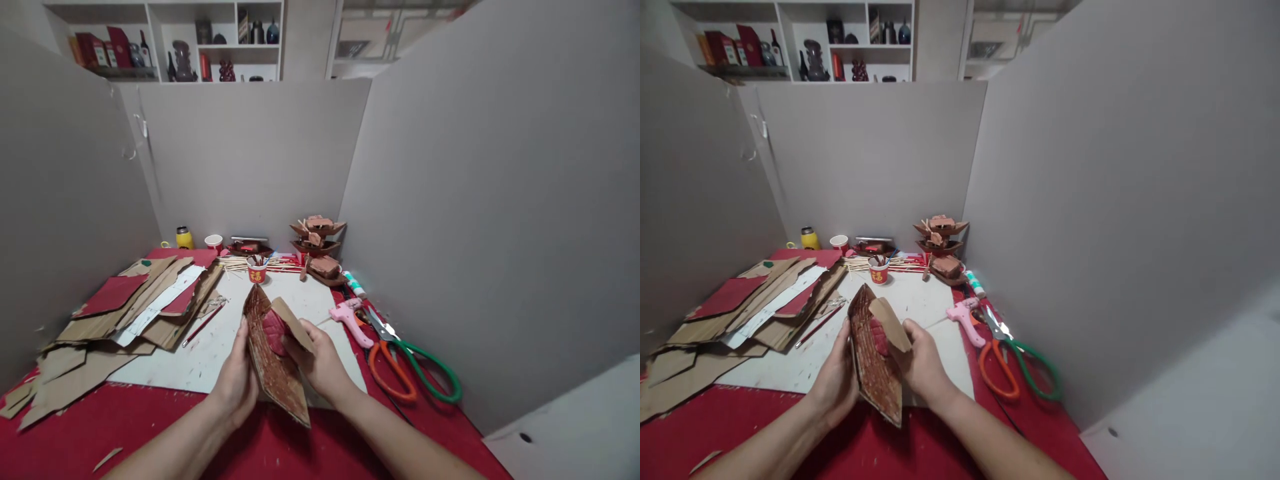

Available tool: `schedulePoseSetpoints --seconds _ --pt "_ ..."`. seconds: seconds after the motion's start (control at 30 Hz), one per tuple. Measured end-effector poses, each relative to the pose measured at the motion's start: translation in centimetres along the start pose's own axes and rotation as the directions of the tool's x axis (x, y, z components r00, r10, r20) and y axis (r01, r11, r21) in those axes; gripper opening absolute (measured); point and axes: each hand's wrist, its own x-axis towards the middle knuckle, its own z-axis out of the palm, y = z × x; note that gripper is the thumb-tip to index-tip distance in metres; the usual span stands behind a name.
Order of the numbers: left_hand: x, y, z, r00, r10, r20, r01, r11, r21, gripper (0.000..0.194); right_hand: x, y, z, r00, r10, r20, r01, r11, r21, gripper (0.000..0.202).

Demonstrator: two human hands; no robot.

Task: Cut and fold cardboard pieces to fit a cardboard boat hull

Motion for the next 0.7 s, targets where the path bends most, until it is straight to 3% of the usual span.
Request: schedulePoseSetpoints --seconds 0.13,0.27,0.7 --pt "0.63 -0.59 0.35 0.997 0.016 -0.075 -0.016 1.0 -0.008 0.054 -0.1 0.19 -0.22 0.995 -0.097 -0.035 0.092 0.987 -0.131 0.014" --pt "1.05 -1.02 0.42 0.995 0.054 -0.085 -0.055 0.999 -0.001 0.051 -0.34 0.25 -0.49 0.985 -0.168 -0.046 0.152 0.957 -0.246 0.008" --pt "0.6 -1.13 0.76 0.991 0.127 -0.052 -0.123 0.99 0.072 0.044 -0.2 0.62 -0.21 0.986 -0.167 -0.024 0.148 0.922 -0.358 0.01"
